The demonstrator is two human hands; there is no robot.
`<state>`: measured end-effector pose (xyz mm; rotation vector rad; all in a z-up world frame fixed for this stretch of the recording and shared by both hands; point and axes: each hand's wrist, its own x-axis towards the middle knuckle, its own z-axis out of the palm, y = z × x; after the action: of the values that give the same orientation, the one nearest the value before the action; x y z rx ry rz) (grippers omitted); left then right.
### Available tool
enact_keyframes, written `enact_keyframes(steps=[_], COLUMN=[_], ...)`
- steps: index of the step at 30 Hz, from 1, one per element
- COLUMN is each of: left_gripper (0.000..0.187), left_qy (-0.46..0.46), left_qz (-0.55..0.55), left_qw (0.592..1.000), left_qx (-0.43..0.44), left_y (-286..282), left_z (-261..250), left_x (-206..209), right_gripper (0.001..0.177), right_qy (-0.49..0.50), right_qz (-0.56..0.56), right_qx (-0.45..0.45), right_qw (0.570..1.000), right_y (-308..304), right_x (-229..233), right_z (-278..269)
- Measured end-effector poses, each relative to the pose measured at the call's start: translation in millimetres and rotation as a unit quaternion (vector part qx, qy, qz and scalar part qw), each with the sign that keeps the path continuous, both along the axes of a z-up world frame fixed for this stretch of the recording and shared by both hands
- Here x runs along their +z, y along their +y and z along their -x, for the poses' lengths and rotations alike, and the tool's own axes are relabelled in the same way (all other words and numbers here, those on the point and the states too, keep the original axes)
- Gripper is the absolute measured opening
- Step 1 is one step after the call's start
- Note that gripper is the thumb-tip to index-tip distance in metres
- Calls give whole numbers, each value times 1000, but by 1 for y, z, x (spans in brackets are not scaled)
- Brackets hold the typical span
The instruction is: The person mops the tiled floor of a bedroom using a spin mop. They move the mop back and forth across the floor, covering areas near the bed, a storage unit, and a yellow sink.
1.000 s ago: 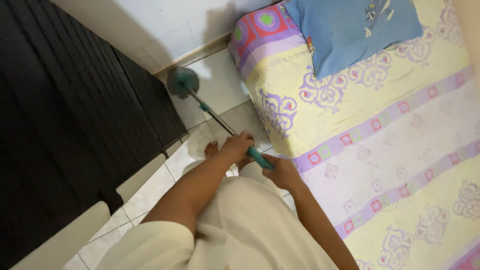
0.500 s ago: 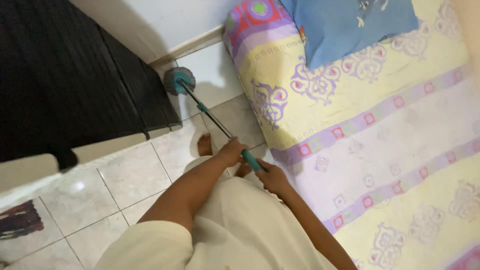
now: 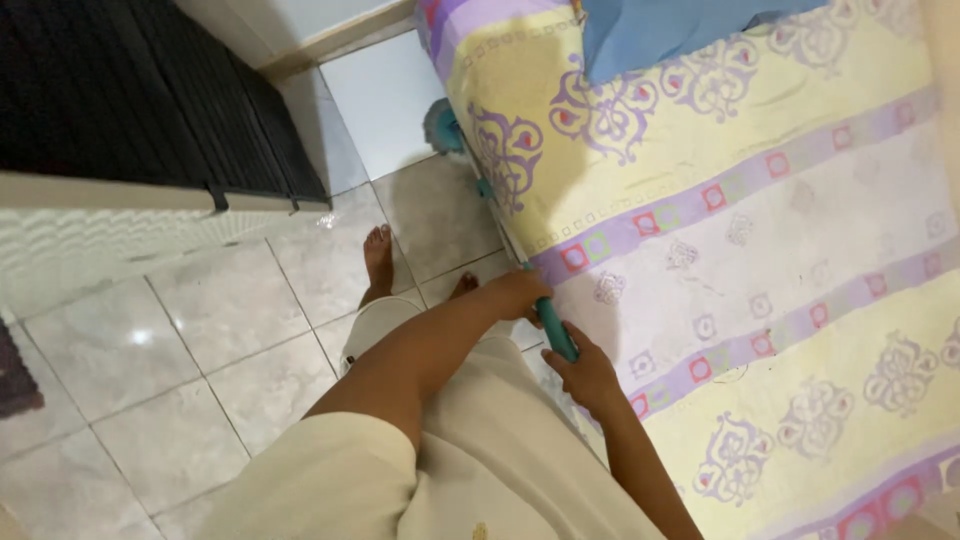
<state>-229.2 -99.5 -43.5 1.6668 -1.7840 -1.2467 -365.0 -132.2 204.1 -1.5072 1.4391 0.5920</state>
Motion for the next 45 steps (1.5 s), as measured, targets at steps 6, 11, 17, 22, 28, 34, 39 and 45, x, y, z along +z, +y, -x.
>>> enact_keyframes(steps=[6,11,17,22,28,34,39,45], left_gripper=[76,77,82,104,105,56,60,60], left_qy=[-128,-50,52,170,158,119,57,39], left_qz=[-44,-87,-176,-303,-311,-108,-50,-4], left_qw=[991,995,972,885,896,983,997,987], left_qx=[-16,4,149,308,275,83,-28,-159], left_y=[20,46,110,172,185,185,169,138], left_z=[-19,-40,-68,-86,-92,-36,1,-3], left_x=[60,76,75,60,131,17,-43,-23], right_gripper=[65,63,62,62,61,58,54,57], right_qy=[5,-4,-38,-55,-2,39,56,23], right_qz=[8,37,-2,-8,22,44,62,81], right_qx=[118,199,205,258,232,139,11,-131], right_qw=[993,979,978,964,973,989,996,988], right_y=[-2,16,60,85,126,150,171,191], right_x=[1,-38,-22,-88,-63,-36,-29,-15], right_z=[-9,-16,-41,-49,-45,-9,13,11])
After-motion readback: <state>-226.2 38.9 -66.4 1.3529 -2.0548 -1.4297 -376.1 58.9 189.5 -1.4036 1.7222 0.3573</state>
